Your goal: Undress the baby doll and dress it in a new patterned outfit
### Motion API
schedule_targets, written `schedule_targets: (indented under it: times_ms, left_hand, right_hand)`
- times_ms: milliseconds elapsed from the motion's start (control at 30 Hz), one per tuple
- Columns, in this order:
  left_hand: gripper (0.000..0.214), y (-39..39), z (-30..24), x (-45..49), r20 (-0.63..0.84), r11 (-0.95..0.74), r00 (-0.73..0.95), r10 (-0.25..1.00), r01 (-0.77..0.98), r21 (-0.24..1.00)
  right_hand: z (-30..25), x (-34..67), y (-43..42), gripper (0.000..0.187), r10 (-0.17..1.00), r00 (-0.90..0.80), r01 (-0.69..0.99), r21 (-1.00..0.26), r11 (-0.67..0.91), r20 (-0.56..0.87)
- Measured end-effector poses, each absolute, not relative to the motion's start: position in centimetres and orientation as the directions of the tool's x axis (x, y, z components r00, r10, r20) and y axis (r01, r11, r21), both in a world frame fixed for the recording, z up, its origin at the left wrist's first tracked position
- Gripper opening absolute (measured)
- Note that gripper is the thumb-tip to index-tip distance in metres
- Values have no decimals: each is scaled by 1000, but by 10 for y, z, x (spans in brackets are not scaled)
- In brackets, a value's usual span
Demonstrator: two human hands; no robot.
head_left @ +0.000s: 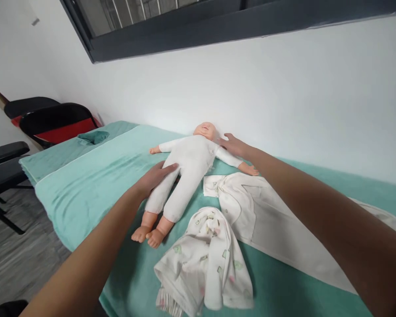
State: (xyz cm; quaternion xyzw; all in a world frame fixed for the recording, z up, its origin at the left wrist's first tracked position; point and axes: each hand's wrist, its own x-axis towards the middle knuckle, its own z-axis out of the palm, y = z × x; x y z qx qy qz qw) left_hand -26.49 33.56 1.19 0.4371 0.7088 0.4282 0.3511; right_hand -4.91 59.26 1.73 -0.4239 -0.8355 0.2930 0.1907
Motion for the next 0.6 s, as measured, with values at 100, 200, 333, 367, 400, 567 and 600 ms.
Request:
schedule_targets:
  times_ms: [100,200,333,367,400,567,600]
  left_hand:
    - [55,309,15,-252,253,221,-407,878,812,540]
    - [54,269,16,-229,329,-139,91,940,982,127]
    - [64,235,11,-189,186,-404,386,904,913,66]
    - [66,233,10,-178,195,-397,376,906,914,82]
    - [68,233,10,-166,216,-390,363,906,915,101]
    - [87,245,15,-112,358,-448,391,848,890,89]
    - [85,245,17,-103,358,-469,417,835,881,68]
  right_hand:
    - [13,10,580,68,856,-515,718,-569,400,-47]
    - [16,69,560,69,854,-498,792,-479,378,-150]
    - [30,115,518,44,813,-533,826,-352,439,-235]
    - [34,118,504,37,808,-540,827,-324,459,-235]
    - [37,118,487,33,803,-556,820,-294,490,-214]
    - [53,106,371,32,509,-861,508,23,861,-16]
    - [56,106,347,30,397,-917,391,110,914,-38]
